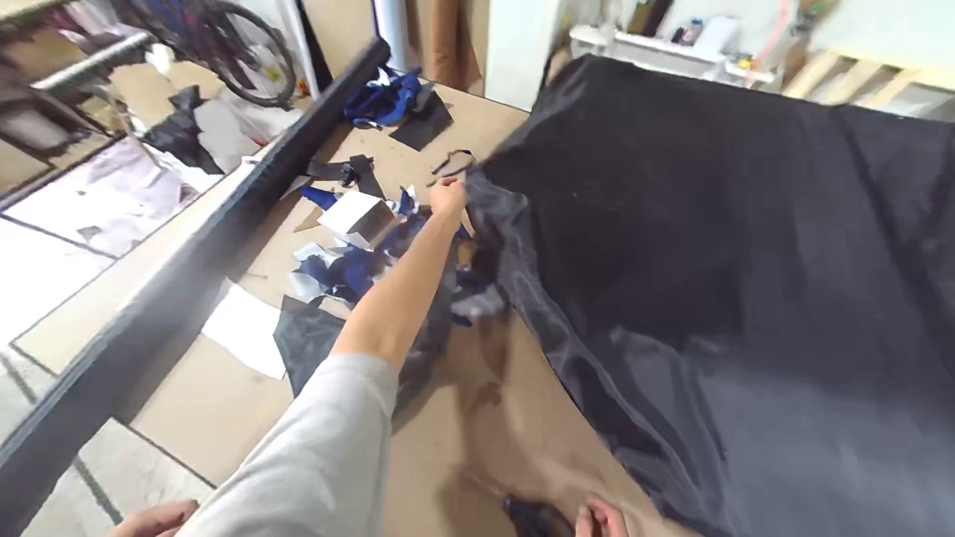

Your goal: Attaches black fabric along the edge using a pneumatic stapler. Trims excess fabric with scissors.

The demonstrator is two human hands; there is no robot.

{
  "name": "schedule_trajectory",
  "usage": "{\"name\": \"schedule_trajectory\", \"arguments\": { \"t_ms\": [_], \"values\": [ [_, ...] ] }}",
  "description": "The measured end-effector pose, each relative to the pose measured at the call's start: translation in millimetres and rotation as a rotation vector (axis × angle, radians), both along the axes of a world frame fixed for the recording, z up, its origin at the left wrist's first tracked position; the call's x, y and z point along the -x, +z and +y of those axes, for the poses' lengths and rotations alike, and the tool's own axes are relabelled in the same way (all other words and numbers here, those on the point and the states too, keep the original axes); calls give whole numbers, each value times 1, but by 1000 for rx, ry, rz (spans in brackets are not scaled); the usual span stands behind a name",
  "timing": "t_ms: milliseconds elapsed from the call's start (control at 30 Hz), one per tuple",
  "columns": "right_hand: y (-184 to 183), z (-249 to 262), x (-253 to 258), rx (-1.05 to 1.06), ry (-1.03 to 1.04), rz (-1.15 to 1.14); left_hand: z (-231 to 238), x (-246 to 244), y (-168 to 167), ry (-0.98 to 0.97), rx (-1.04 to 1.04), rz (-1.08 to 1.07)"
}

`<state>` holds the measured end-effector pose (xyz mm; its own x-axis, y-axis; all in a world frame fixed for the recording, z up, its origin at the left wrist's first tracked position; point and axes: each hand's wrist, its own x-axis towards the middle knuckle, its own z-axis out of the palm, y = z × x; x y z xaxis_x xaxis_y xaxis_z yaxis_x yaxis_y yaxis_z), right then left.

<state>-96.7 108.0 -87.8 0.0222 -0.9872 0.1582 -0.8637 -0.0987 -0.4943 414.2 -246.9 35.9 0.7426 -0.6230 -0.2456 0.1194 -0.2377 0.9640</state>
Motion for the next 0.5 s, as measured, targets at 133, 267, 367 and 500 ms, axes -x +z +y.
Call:
{"name": "schedule_trajectory", "arguments": {
  "t_ms": [133,267,367,500],
  "values": [
    [0,10,9,40,-11,-14,113,116,-12,-164,102,169],
    [-4,5,11,13,15,-141,192,206,-33,-281,28,446],
    [-2,8,18,-15,55,-201,206,245,-37,-326,13,568],
    [-5,8,21,27,85,-243,192,261,-22,-312,-44,520]
  ]
}}
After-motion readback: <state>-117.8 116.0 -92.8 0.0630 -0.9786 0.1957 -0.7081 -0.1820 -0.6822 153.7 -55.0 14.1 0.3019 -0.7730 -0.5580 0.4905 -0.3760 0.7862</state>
